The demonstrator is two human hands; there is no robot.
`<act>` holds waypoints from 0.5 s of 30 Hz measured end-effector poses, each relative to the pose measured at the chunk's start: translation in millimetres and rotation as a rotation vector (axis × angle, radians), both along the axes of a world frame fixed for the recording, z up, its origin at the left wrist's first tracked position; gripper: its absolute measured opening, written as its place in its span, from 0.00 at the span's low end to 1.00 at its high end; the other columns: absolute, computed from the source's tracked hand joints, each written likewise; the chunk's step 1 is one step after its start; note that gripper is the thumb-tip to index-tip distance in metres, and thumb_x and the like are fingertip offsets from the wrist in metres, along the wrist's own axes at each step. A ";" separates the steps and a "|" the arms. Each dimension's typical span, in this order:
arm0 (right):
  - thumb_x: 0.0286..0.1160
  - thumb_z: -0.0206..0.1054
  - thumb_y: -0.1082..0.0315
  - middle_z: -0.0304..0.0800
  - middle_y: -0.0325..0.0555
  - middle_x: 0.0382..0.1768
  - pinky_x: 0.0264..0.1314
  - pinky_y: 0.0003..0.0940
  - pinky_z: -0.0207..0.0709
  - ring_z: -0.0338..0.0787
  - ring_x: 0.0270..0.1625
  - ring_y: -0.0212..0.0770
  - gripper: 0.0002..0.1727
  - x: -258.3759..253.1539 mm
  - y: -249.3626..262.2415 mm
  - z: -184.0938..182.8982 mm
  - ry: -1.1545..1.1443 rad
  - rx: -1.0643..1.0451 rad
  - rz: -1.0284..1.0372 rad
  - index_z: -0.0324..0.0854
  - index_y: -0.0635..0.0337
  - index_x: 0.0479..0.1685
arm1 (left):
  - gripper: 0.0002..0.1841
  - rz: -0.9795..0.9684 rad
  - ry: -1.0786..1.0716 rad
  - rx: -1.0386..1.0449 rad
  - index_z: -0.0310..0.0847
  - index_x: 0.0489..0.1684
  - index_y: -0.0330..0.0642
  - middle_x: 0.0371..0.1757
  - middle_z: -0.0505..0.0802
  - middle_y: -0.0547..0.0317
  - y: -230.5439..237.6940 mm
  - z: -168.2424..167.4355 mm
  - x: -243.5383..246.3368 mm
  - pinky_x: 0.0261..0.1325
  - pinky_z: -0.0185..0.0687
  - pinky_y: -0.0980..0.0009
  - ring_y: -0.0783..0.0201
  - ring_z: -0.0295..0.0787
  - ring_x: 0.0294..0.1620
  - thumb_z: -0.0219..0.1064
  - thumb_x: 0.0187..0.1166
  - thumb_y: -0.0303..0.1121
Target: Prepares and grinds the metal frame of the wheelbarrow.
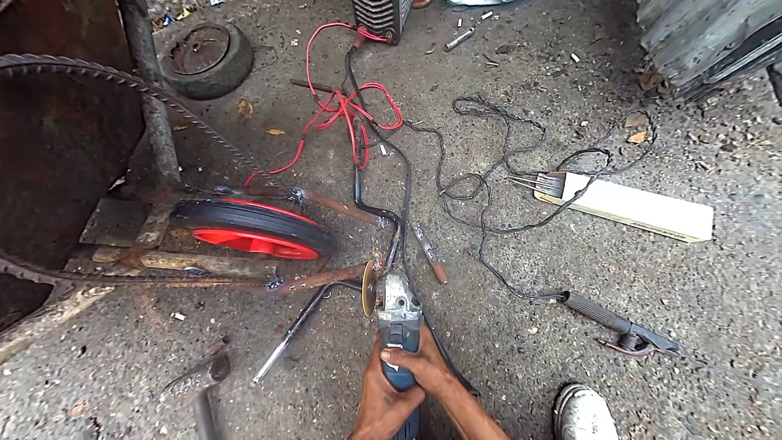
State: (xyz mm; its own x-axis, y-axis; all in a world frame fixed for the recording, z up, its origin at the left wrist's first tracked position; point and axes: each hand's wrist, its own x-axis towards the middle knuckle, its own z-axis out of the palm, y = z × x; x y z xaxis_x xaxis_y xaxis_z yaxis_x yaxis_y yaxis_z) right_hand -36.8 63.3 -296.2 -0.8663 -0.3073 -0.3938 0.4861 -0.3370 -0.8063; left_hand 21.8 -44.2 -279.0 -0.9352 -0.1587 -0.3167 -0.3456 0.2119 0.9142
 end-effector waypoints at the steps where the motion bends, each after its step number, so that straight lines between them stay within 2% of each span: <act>1: 0.47 0.84 0.66 0.93 0.50 0.50 0.62 0.33 0.88 0.94 0.53 0.38 0.41 -0.2 -0.2 0.0 0.002 0.001 -0.001 0.70 0.70 0.67 | 0.54 0.000 0.004 0.003 0.66 0.75 0.26 0.54 0.94 0.56 -0.2 -0.2 0.0 0.61 0.90 0.74 0.73 0.93 0.53 0.88 0.35 0.35; 5: 0.47 0.84 0.66 0.93 0.50 0.50 0.62 0.33 0.88 0.94 0.53 0.37 0.41 -2.4 -0.4 2.5 0.008 0.004 -0.006 0.71 0.70 0.67 | 0.56 0.006 0.002 0.005 0.64 0.77 0.26 0.55 0.93 0.55 -0.6 0.7 -1.4 0.62 0.89 0.73 0.73 0.92 0.54 0.88 0.34 0.35; 15: 0.48 0.84 0.67 0.93 0.49 0.50 0.62 0.32 0.88 0.94 0.52 0.36 0.41 -9.8 0.1 6.8 0.033 -0.017 0.003 0.70 0.70 0.67 | 0.53 0.009 0.016 0.002 0.67 0.74 0.27 0.52 0.94 0.58 0.8 8.9 -9.2 0.60 0.90 0.73 0.73 0.93 0.52 0.88 0.35 0.34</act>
State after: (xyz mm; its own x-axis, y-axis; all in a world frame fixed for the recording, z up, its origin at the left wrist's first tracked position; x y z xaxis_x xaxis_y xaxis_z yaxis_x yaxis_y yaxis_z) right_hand -46.5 63.4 -289.4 -0.8778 -0.3164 -0.3596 0.4603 -0.3497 -0.8160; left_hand 12.5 -43.4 -270.1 -0.9386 -0.1669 -0.3021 -0.3329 0.2069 0.9200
